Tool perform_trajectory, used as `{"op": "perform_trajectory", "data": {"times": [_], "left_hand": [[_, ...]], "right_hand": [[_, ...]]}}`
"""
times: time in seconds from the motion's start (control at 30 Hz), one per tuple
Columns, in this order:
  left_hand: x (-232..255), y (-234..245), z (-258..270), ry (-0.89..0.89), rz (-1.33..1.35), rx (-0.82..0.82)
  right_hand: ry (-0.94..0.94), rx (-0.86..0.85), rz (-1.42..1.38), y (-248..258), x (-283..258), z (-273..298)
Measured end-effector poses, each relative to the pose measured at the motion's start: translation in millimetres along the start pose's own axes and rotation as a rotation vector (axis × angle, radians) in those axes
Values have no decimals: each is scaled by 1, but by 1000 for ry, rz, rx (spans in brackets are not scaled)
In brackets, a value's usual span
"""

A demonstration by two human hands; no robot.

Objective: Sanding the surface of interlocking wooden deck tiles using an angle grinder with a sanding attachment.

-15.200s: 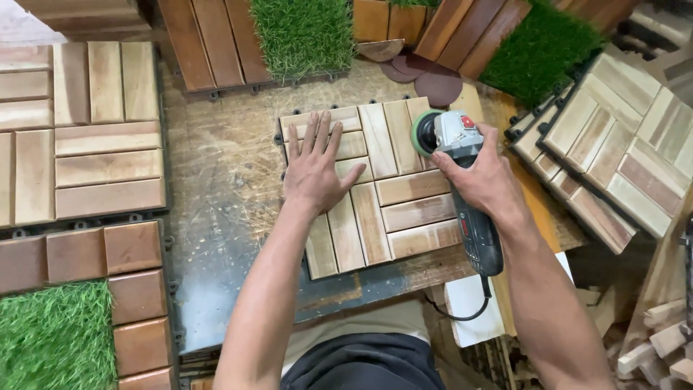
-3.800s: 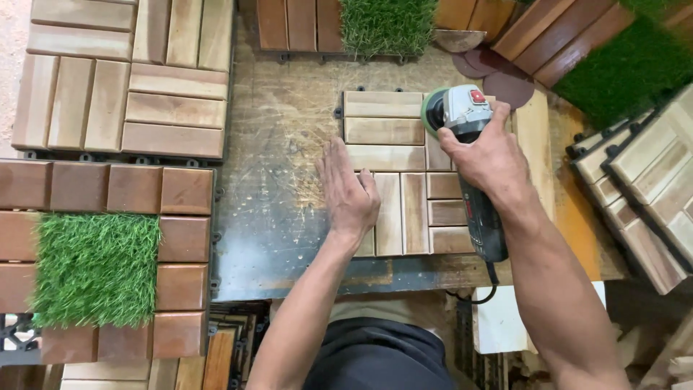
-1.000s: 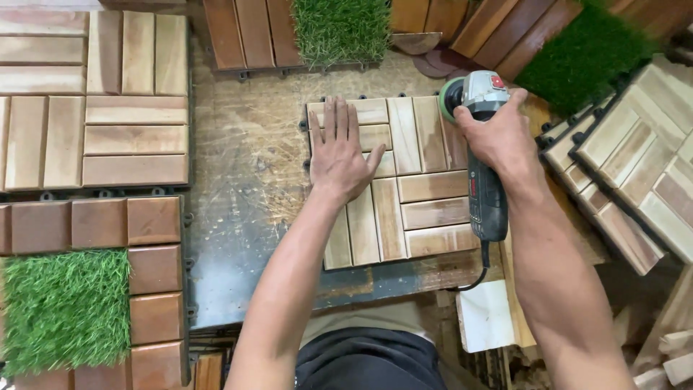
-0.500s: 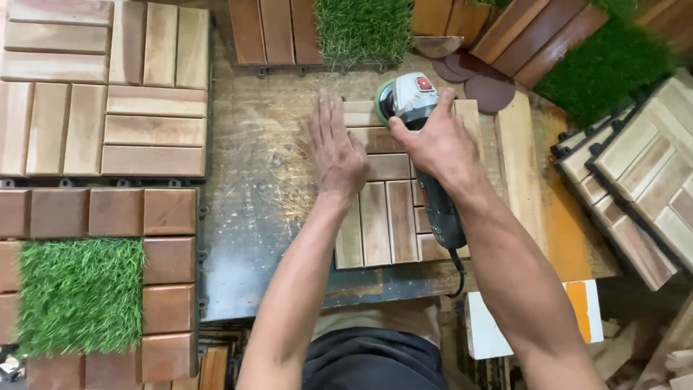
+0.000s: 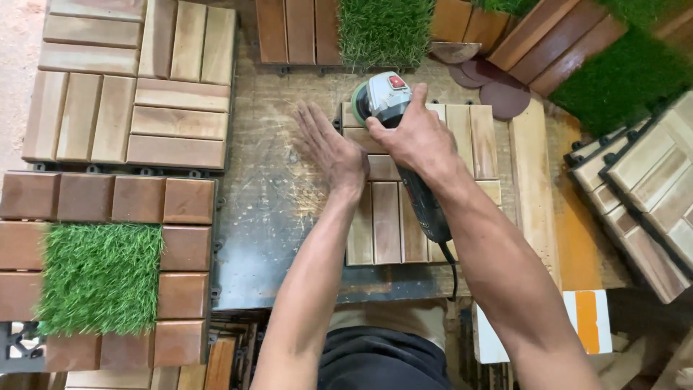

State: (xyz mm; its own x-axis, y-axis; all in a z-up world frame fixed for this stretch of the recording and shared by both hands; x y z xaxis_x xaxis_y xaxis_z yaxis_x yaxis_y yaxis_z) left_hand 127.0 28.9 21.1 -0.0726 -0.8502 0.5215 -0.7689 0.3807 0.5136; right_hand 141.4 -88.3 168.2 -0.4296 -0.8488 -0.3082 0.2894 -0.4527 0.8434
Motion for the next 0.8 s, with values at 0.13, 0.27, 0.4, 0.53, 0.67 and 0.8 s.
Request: {"op": "perform_trajectory", "data": {"times": [0.13,0.27,0.4,0.53,0.67,0.8], "left_hand": [[6,7,-3,-52,-13,9],[9,9,-6,-58,19,15],[-1,-2,1,-66,33,-57],[8,2,-4,-72,88,-107],[20,-1,-5,-176,60,-236],[26,-15,1,-276,-27,-369]], "right_hand": [[10,2,-11,-1,-5,4],[45,-3,-21,-1,-11,2],[15,13,-26,0,0,-9],[-35,32,-27,15,15,-9],[-88,41,-46,31,30,-5],[-140,72,-67,41,51,-9]]}}
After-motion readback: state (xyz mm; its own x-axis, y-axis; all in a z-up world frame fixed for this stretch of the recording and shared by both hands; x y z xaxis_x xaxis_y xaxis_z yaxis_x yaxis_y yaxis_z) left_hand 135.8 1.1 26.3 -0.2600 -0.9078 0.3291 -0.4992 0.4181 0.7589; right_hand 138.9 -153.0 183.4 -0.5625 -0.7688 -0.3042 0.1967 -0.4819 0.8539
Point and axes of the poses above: each hand's wrist, its own z-axis away from the middle knuckle, its own y-axis out of the back of the hand, x = y × z, the point moved 5 cm from there along -z, towards the middle knuckle, and after that the axes turned 11 degrees about -y, right-handed, at the moved point
